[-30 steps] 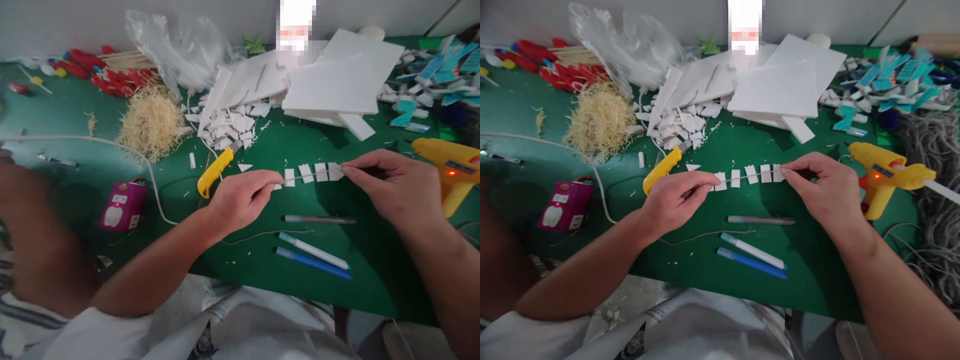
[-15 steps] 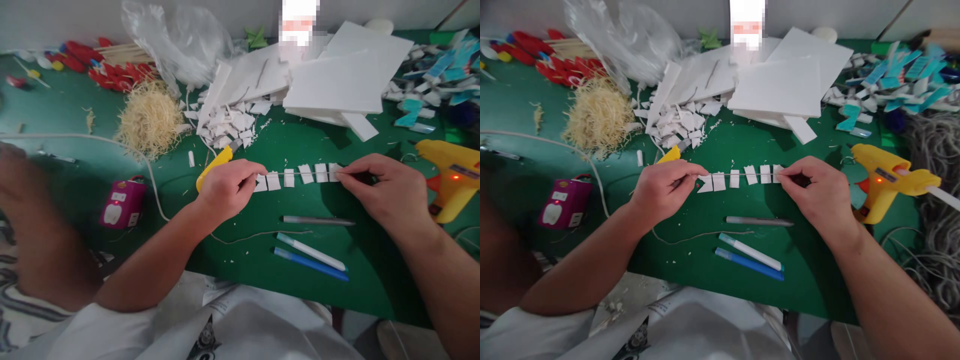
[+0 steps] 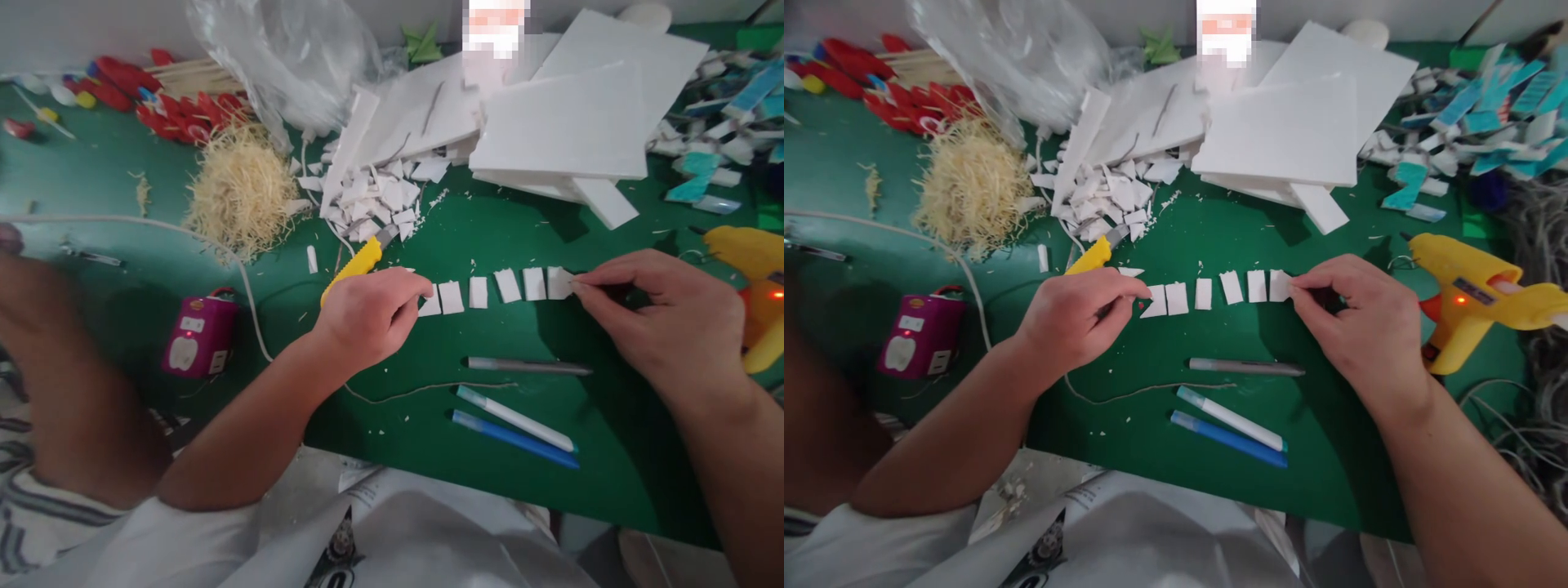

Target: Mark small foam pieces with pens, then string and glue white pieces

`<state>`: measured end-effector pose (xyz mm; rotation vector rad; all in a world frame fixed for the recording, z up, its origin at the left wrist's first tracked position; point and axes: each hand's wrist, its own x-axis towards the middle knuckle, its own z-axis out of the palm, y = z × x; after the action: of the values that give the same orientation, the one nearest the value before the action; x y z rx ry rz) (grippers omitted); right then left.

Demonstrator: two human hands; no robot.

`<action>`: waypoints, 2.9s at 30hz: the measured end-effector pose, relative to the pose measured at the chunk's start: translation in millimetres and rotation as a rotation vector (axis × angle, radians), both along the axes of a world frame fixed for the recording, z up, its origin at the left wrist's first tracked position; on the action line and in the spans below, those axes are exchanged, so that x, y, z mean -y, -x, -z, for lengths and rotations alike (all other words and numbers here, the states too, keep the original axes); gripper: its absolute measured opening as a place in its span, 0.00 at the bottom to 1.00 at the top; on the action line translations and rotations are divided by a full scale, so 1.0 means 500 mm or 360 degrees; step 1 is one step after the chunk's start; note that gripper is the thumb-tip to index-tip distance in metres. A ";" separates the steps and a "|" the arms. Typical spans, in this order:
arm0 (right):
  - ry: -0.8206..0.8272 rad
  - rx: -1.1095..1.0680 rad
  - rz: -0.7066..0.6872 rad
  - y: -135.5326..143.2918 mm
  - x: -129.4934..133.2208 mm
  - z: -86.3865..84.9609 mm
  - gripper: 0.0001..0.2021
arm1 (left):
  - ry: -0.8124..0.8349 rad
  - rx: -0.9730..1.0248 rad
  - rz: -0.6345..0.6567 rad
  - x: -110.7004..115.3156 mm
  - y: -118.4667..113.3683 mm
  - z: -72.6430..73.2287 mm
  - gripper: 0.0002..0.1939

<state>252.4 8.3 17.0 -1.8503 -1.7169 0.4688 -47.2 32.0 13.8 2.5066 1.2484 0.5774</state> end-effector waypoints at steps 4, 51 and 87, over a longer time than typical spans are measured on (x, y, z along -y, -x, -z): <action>-0.0101 0.0096 -0.0059 -0.006 0.001 0.011 0.08 | 0.0011 0.0024 -0.0025 0.002 0.000 0.001 0.15; 0.0272 -0.0492 0.0170 0.022 0.020 -0.015 0.12 | 0.0824 0.0554 -0.0166 0.019 0.000 -0.042 0.09; 0.0286 -0.0893 -0.0122 0.025 0.041 -0.021 0.14 | 0.1393 0.1294 0.0101 0.017 -0.002 -0.053 0.09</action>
<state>240.2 -12.3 27.5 -1.5663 -1.3927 1.0876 -46.0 23.5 40.1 1.3560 0.8191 0.7173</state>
